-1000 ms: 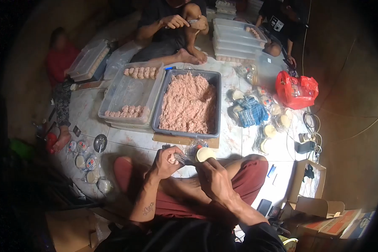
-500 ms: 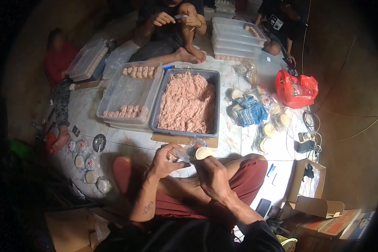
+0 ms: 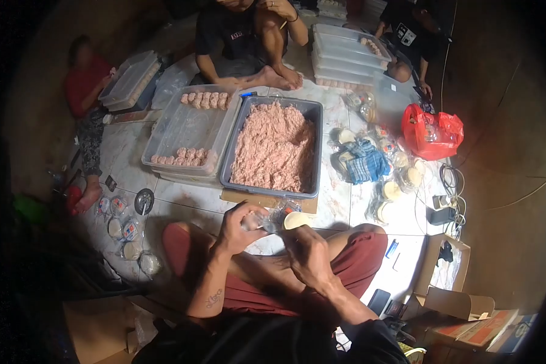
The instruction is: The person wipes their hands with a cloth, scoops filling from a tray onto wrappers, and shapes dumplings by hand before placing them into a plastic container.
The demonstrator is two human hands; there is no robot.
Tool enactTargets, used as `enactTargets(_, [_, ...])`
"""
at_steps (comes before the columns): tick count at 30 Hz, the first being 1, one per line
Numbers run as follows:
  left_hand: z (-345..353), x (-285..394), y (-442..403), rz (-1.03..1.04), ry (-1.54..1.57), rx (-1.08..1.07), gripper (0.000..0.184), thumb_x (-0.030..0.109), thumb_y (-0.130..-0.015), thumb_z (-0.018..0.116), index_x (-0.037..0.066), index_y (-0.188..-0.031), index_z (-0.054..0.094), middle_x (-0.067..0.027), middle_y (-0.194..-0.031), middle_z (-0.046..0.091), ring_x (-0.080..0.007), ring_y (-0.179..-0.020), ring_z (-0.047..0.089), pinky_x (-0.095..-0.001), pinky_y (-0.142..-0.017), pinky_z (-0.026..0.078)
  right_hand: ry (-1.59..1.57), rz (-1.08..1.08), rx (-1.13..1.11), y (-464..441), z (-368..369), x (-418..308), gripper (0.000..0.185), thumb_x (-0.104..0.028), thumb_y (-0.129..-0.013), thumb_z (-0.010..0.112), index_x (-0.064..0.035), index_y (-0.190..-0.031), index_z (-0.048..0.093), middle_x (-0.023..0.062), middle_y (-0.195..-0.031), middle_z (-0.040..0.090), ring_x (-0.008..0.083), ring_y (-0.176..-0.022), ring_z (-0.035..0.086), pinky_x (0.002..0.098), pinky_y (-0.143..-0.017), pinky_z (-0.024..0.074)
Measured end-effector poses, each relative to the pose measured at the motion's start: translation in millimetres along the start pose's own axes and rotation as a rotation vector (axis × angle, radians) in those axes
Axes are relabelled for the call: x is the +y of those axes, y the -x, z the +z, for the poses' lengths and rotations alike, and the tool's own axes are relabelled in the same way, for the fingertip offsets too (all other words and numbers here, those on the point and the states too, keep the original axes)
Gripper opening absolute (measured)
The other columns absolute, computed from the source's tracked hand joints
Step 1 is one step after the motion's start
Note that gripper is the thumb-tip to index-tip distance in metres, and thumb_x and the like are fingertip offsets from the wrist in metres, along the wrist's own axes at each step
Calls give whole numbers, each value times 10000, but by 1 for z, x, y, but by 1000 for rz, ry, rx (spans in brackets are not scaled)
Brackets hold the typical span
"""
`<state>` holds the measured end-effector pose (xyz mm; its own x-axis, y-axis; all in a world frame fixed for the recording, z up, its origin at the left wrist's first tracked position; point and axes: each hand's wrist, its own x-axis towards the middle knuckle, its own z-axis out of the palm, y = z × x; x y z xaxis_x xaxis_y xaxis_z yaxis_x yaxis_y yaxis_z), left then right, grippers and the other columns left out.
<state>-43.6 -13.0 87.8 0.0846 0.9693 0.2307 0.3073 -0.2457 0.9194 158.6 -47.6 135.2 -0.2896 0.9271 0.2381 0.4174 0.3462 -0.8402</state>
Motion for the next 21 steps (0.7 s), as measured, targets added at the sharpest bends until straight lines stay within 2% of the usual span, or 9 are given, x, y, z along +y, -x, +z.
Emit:
enactTargets(2, [-6, -4, 5, 56, 191, 3, 330, 122, -732, 878, 17, -897, 612, -60, -855, 673, -127, -799, 616, -293, -740, 511, 2, 78, 116, 1, -8, -8, 113, 61, -883, 624, 31, -987, 654, 175, -871, 619, 303, -794, 636, 391, -718, 501])
enactTargets(4, [-4, -18, 9, -28, 174, -67, 283, 111, -755, 842, 6, -902, 625, -93, -871, 700, -158, -804, 656, -310, -727, 524, 45, 38, -32, 2, -3, 0, 103, 32, -876, 640, 34, -978, 651, 181, -843, 607, 324, -778, 627, 403, -705, 495])
enactTargets(7, [-3, -24, 5, 25, -231, -95, 272, 174, -777, 816, -2, -900, 649, -194, -824, 702, -333, -801, 714, -375, -681, 536, 26, -13, -25, -2, 4, 3, 64, 5, -885, 644, 40, -936, 630, 198, -829, 605, 362, -768, 625, 432, -683, 486])
enactTargets(11, [8, -39, 8, -126, -120, -47, 295, 165, -750, 834, -2, -916, 655, -175, -825, 710, -289, -788, 718, -363, -693, 540, 52, 20, 47, -4, -1, -9, 88, -17, -899, 635, 28, -974, 646, 225, -848, 611, 408, -777, 623, 459, -687, 493])
enactTargets(13, [-3, -13, 2, -161, 149, -79, 280, 144, -746, 833, 4, -914, 657, -153, -810, 716, -237, -765, 712, -348, -698, 542, 76, 18, 32, -5, -3, -9, 104, -20, -902, 629, 19, -995, 654, 231, -854, 612, 412, -778, 624, 458, -687, 497])
enactTargets(16, [-17, -12, 1, -29, 93, -115, 261, 116, -746, 843, 19, -888, 648, -69, -815, 696, -132, -766, 639, -307, -729, 517, 8, 47, 162, -3, -3, -9, 141, 63, -872, 619, 41, -1004, 661, 240, -887, 621, 425, -826, 644, 440, -724, 515])
enactTargets(18, [-9, -9, 0, -67, -51, -164, 273, 137, -753, 853, 24, -878, 638, -64, -797, 691, -131, -757, 638, -310, -725, 520, 87, 35, -93, 0, 9, 5, 168, 68, -858, 619, 38, -1020, 653, 235, -907, 630, 421, -838, 647, 445, -725, 513])
enactTargets(20, [-1, -14, -1, -196, -211, -107, 285, 134, -742, 861, 28, -880, 635, -59, -788, 688, -127, -758, 637, -309, -730, 522, 93, 6, -59, 0, 10, 9, 195, 72, -843, 615, 32, -1030, 649, 233, -913, 630, 419, -843, 645, 448, -729, 512])
enactTargets(21, [0, -17, 2, -84, -54, 8, 284, 135, -747, 861, 25, -875, 633, -54, -784, 682, -128, -734, 626, -308, -719, 524, 58, 14, 10, 0, 5, 3, 203, 74, -838, 611, 28, -1031, 648, 234, -906, 622, 425, -835, 637, 448, -727, 510])
